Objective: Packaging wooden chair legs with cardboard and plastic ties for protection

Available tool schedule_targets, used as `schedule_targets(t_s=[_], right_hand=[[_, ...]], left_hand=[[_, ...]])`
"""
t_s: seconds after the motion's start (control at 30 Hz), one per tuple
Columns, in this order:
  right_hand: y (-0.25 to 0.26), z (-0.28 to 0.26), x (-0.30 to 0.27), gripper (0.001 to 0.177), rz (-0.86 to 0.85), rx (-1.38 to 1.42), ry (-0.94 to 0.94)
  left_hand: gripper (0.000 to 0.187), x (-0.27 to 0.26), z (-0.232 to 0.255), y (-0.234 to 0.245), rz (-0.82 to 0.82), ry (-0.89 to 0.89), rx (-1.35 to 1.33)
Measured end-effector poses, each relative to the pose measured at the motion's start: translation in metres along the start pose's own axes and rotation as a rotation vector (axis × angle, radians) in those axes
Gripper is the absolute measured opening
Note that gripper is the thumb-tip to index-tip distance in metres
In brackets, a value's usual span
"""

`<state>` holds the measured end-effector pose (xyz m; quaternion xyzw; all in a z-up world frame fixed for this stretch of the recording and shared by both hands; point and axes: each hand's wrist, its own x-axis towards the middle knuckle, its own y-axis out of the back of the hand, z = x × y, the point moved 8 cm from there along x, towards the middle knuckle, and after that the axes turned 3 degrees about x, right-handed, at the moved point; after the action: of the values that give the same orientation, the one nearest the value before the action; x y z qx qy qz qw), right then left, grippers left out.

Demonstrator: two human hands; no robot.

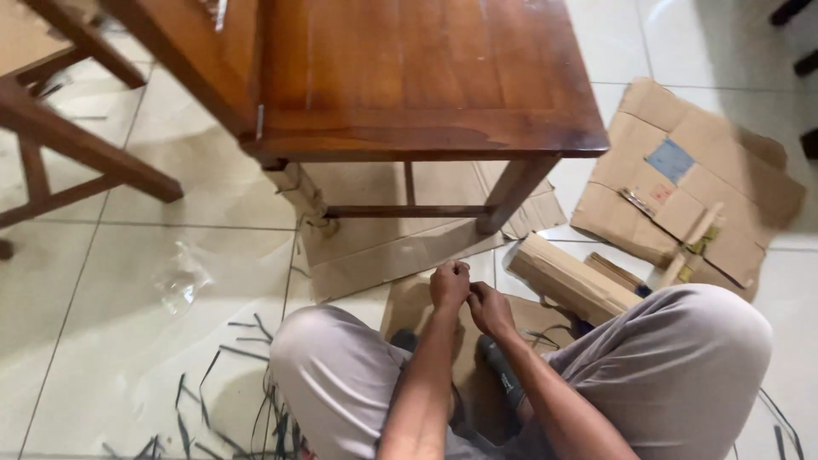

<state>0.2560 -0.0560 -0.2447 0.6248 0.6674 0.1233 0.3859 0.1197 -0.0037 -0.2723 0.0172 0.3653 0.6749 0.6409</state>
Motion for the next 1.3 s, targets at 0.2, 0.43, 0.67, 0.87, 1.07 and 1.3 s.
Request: schedule_targets(t_s=[0.2,0.43,0.67,0.87,1.07,1.3], right_hand=[[0.05,0.063,-0.031,0.032,0.134,0.1,-0.248],[0.094,0.122,-0.069,0.039,0.265,0.207,-0.401],[0.111,0.18,-0.1,0.035,0.366,0.295,-0.508],[0.152,0.223,-0.092,0.036,0.534,0.387,-0.536],[0.198,0.26,-0.071,0.037,0.742,0.378,-0.536],[0.232,0.326,-0.037,0.04,0.881,0.226,-0.516]], left_hand=[[0.028,-0.026,0.05,-0.086,-0.197,-0.1,0.055],[0.023,-0.065,0.089,-0.163,-0.359,-0.231,0.165],[0.026,-0.093,0.098,-0.209,-0.481,-0.254,0.271],[0.026,-0.084,0.079,-0.236,-0.51,-0.274,0.372],[0.025,-0.076,0.072,-0.229,-0.495,-0.249,0.416],[0.03,-0.076,0.072,-0.21,-0.535,-0.199,0.481]])
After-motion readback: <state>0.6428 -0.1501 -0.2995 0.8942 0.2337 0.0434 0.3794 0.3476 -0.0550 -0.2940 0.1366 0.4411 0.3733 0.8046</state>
